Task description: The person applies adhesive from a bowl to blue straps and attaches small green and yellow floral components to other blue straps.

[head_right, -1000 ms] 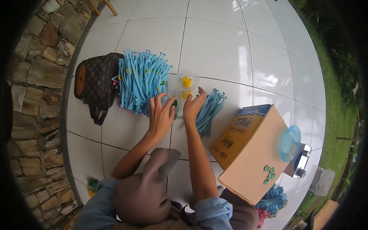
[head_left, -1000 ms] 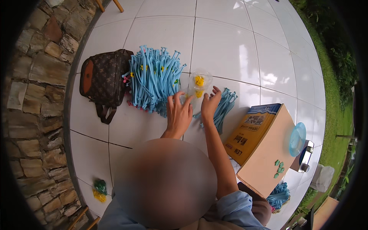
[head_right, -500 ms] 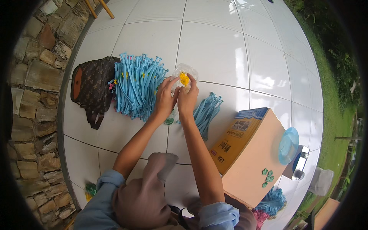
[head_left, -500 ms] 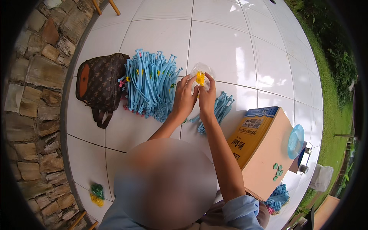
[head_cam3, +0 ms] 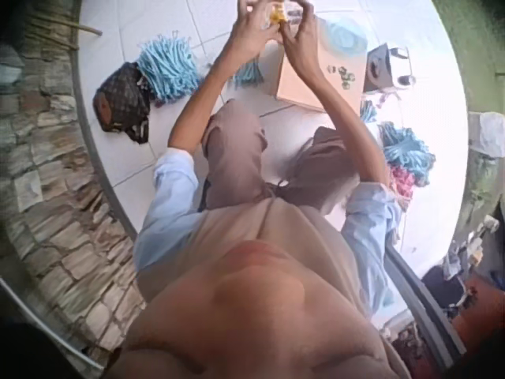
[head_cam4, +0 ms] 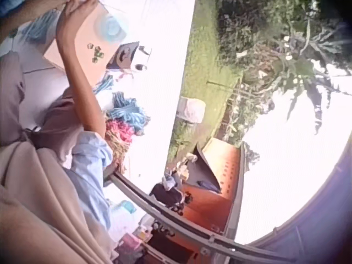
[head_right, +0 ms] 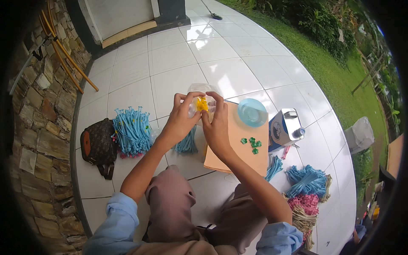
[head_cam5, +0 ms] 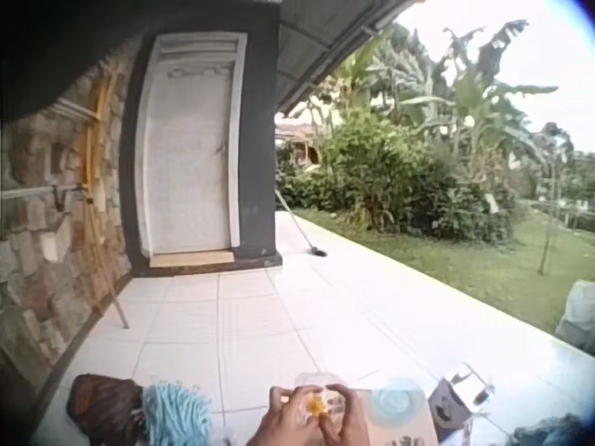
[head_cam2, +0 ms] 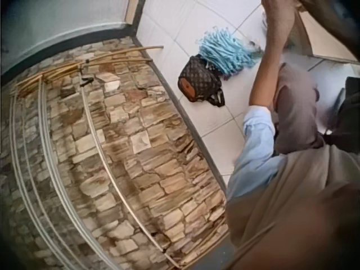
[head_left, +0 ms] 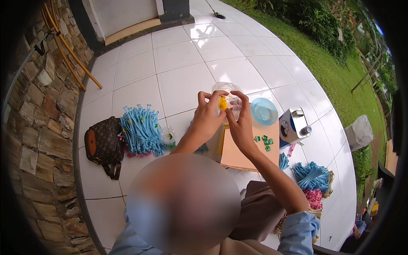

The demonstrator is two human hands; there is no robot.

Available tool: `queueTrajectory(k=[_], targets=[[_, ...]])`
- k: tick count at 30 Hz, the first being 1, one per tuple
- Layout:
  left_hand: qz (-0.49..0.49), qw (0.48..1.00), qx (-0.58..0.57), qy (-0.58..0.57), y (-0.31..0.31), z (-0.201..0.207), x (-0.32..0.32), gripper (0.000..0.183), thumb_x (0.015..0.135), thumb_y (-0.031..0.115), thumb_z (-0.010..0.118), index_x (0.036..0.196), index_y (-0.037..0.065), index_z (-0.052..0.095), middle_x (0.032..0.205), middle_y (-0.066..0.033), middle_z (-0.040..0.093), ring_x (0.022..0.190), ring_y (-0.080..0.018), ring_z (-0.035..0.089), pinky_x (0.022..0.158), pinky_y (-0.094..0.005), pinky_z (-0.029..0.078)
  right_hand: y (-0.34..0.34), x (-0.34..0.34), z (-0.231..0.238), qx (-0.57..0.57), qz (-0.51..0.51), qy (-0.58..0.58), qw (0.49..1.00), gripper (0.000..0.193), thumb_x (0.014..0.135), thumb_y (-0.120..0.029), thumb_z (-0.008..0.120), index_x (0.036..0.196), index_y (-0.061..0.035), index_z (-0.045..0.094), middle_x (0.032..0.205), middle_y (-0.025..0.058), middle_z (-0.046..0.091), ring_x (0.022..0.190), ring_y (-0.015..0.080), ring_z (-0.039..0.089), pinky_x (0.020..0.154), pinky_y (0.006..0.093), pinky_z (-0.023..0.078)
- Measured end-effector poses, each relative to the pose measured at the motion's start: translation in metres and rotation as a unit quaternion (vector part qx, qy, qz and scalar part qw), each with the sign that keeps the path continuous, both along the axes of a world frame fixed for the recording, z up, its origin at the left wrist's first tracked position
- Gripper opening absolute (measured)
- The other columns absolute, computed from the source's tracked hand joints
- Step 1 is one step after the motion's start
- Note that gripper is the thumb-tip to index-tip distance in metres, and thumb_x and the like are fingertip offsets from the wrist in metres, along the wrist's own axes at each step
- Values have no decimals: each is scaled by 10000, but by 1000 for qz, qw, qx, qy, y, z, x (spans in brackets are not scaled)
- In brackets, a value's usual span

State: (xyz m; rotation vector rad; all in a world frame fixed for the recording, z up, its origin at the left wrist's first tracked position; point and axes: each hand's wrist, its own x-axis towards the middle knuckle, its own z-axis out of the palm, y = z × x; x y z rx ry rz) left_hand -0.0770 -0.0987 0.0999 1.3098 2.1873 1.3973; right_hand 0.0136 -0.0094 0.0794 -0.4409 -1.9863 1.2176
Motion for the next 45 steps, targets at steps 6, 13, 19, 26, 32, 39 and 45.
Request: queueTrajectory(k=[6, 13, 19, 26, 32, 39, 45], targets=[[-116, 978, -172, -25, 68, -67, 54, 500, 758, 62, 612, 1207, 185, 427, 1100, -184, 337, 889, -362, 582, 754, -364, 535, 45, 90, -59, -45, -48, -108, 992, 585, 767, -5, 548, 1275, -18, 257, 1194, 188, 408, 992, 361, 480, 868, 423, 388], [-80, 960, -247, 100, 85, -85, 87, 588, 668, 61, 727, 1136, 95, 373, 1113, -187, 366, 944, -414, 534, 796, -450, 485, 48, 109, -78, 205, -171, -312, 912, 561, 633, -32, 684, 1129, -155, 452, 1177, 158, 431, 1124, 399, 357, 857, 478, 378], [-33, 987, -32, 154, 102, -125, 57, 669, 652, 64, 730, 1095, 86, 230, 1043, -240, 456, 939, -438, 544, 756, -458, 494, 56, 93, -84, 216, -174, -263, 924, 161, 702, -49, 587, 858, -84, 576, 1203, 169, 429, 1126, 370, 377, 833, 473, 381], [-85, 965, -241, -57, 114, -136, 32, 662, 702, 47, 641, 1247, 110, 272, 1042, -256, 581, 992, -388, 573, 816, -418, 478, 67, 77, -65, 337, -131, -158, 919, 135, 716, 10, 518, 831, -62, 526, 969, 110, 516, 981, 308, 445, 813, 404, 390], [-124, 964, -236, -11, 115, -148, 26, 406, 758, 57, 572, 1157, 68, 497, 1139, -189, 567, 1084, -335, 533, 893, -399, 437, 75, 76, -88, 217, -59, -191, 955, 273, 762, 29, 518, 998, -31, 394, 788, 165, 581, 693, 343, 585, 635, 413, 464], [-47, 962, -270, 4, 121, -135, 42, 302, 787, 88, 533, 1080, 19, 531, 1091, -213, 582, 1042, -368, 543, 864, -409, 448, 82, 77, -106, 206, -39, -228, 951, 193, 814, -6, 430, 1001, -29, 388, 873, 224, 558, 812, 393, 540, 713, 470, 445], [-19, 950, -310, -35, 125, -132, 48, 329, 780, 135, 563, 1075, -5, 520, 1065, -229, 593, 1014, -367, 566, 843, -418, 459, 84, 82, -100, 219, -20, -191, 957, 233, 790, 41, 452, 1003, -20, 382, 911, 195, 555, 900, 367, 520, 774, 434, 437]])
